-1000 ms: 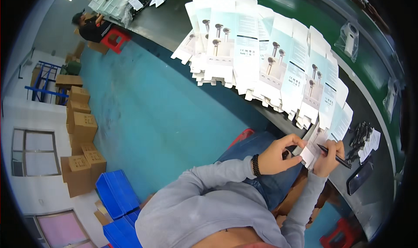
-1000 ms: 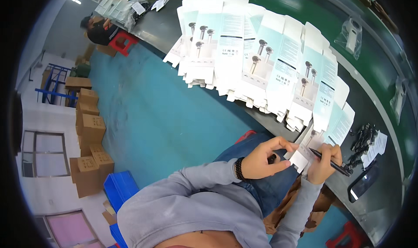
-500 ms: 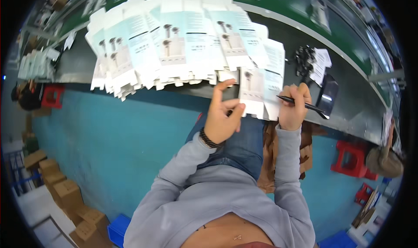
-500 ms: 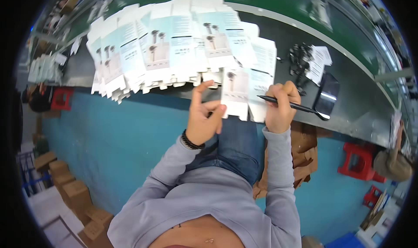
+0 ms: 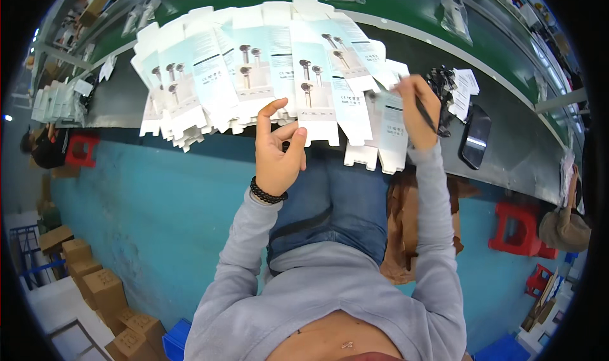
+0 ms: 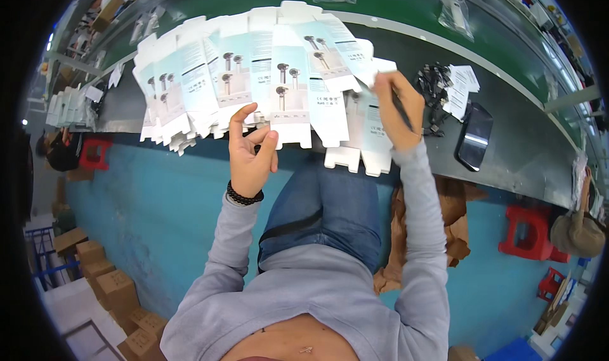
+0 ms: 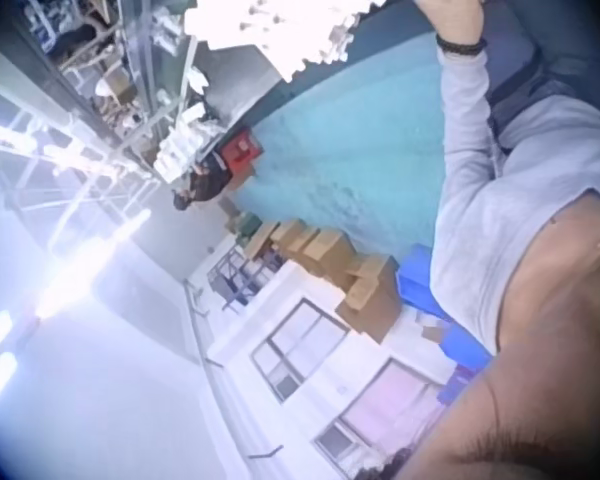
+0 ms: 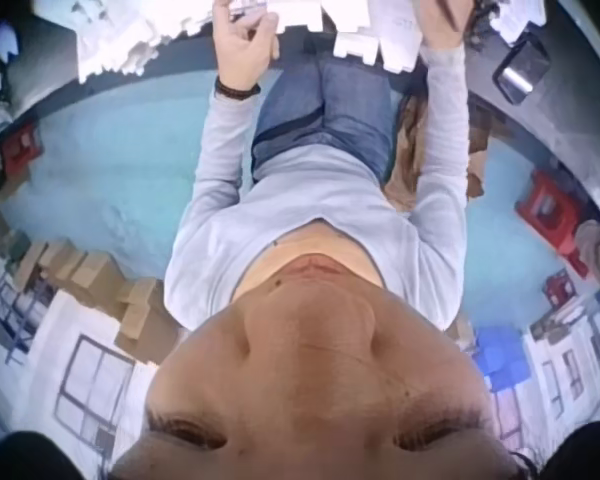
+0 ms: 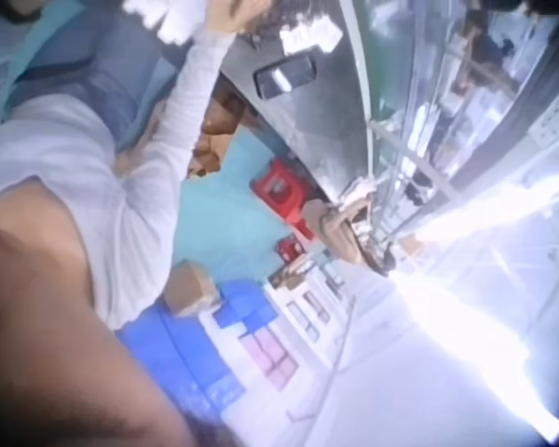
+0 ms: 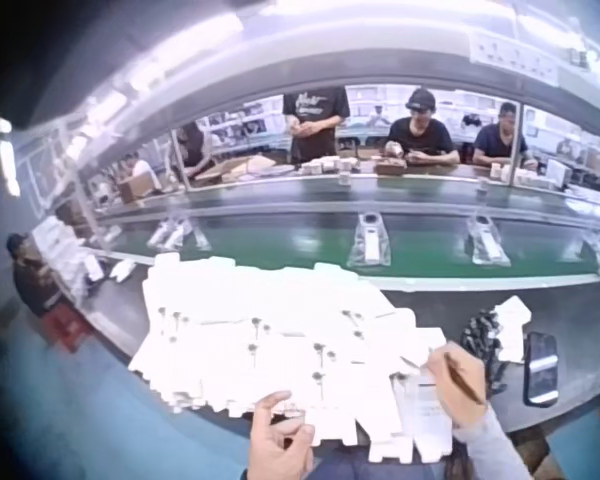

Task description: Marking product packaging boxes with a pen on an electronics factory assembly line.

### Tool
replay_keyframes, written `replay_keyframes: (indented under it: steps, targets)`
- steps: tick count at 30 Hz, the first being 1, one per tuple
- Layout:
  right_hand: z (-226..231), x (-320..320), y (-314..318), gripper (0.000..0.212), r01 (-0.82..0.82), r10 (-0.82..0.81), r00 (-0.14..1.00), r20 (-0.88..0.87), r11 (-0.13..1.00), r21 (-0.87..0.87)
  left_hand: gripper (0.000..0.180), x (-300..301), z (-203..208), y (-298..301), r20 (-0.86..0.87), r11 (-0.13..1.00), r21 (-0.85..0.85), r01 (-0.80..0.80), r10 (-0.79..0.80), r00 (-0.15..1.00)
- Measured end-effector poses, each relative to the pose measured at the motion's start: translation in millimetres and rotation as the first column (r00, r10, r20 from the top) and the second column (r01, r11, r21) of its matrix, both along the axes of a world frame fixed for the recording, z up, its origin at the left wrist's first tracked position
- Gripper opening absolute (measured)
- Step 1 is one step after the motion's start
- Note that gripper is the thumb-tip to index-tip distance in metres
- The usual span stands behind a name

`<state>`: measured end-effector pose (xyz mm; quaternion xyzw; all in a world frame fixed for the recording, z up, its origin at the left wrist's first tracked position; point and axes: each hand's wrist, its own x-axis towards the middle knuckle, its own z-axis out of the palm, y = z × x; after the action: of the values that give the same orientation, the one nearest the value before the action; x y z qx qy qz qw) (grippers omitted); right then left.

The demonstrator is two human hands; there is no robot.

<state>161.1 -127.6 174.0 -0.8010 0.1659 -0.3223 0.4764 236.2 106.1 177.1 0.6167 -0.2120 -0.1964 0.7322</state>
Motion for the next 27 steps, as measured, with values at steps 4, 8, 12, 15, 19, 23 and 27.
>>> replay_keyframes:
  steps: [4,8,12,15,19,23,27]
  targets:
    - [2.3,43.1,-6.1,0.032,-0.231,0.19,0.97,-0.148,0.913,-0.337,0.045,5.1,0.4,9.5,0.009,0.999,-0.045,0.003,-0.003,1.0]
    - [1.7,55.2,1.0,0.041,-0.428,0.335,0.869,-0.364,0.877,-0.216,0.043,14.0,10.2,12.7,0.017,1.0,-0.018,-0.009,0.009,1.0]
    - [8.6,54.2,20.5,0.04,-0.473,0.368,0.844,-0.39,0.853,-0.22,0.041,18.5,28.8,30.1,-0.002,0.999,0.014,-0.036,0.036,0.999]
    - [11.4,58.8,27.2,0.04,-0.552,0.455,0.815,-0.359,0.797,-0.244,0.038,24.5,37.1,44.8,0.051,0.995,-0.002,-0.103,0.103,0.993]
    - [6.9,68.4,30.5,0.036,-0.605,0.503,0.79,-0.35,0.731,-0.316,0.038,40.8,46.4,60.1,0.089,0.973,-0.095,-0.212,0.22,0.971]
    - [19.9,75.2,39.2,0.024,-0.481,0.432,0.877,-0.211,0.777,-0.406,0.039,63.1,55.0,86.1,0.187,0.939,-0.054,-0.341,0.345,0.92]
    - [53.8,88.0,55.4,0.015,-0.136,0.163,0.984,0.068,0.944,-0.301,0.041,83.7,46.2,119.7,0.261,0.871,0.018,-0.491,0.47,0.843]
